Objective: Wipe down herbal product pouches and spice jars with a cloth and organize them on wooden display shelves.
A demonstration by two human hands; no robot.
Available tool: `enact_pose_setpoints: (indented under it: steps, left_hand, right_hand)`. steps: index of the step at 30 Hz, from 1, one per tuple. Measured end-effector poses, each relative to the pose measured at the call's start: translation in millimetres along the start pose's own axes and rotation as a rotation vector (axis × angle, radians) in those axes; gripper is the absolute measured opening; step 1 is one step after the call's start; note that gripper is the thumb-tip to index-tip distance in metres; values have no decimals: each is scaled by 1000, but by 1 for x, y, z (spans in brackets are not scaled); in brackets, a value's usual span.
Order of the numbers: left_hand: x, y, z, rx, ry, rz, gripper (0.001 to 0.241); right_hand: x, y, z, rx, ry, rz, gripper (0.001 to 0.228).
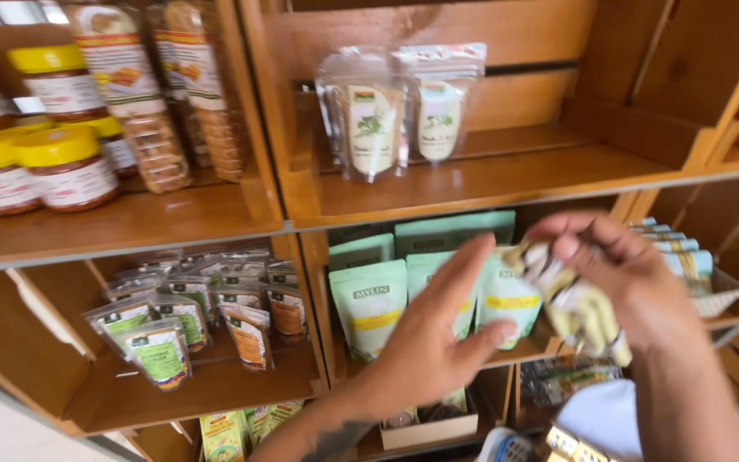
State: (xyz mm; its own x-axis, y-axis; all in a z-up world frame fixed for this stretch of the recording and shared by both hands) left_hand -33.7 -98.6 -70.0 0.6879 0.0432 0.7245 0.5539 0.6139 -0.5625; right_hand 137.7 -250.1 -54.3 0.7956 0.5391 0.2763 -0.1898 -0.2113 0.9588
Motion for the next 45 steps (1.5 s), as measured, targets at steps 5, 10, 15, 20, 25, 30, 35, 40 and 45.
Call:
enact_pose_setpoints:
  steps: [5, 10, 15, 20, 25, 30, 35, 40, 45]
  left_hand:
    - [-47, 57, -60, -227, 145, 178, 69]
    - [-116, 154, -138, -249, 211, 419, 62]
    - [-169, 201, -201, -86, 372, 527, 39]
    - [-215, 222, -263, -191, 612, 695, 46]
    - [-239, 235, -325, -290, 633, 859, 48]
    - [-252, 242, -385, -229, 613, 1003, 47]
    - [-254, 254, -433, -284, 654, 1095, 45]
    - [-281, 271, -480, -312, 673, 1139, 46]
    - [-285, 275, -522, -340, 703, 1171, 47]
  right_hand:
    - [-44, -148, 23, 85, 46, -102, 23]
    - [-110, -268, 31, 310, -250, -489, 26]
    - [-179, -304, 34, 452, -332, -816, 59]
    - [-224, -350, 55, 683, -544, -878, 51]
    - [-240, -386, 100, 722, -681, -873, 45]
    - [-253, -423, 139, 651, -889, -842, 52]
    - [-259, -434, 172, 617, -958, -825, 48]
    - [-282, -478, 204, 459, -979, -814, 51]
    - [-305, -519, 238, 69, -856, -900, 52]
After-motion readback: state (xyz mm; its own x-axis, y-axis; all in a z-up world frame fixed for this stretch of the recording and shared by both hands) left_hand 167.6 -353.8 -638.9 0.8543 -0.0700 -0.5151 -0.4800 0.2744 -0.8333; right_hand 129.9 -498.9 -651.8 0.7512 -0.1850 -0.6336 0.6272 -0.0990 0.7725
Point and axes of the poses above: each hand's wrist, its own x-axis towards the middle knuckle, its own z-axis out of the back of the hand, y = z × x, the point moved 1 cm from there along x, towards the middle knuckle, and after that the axes turned 2 degrees about x, right-handed, at the moved point
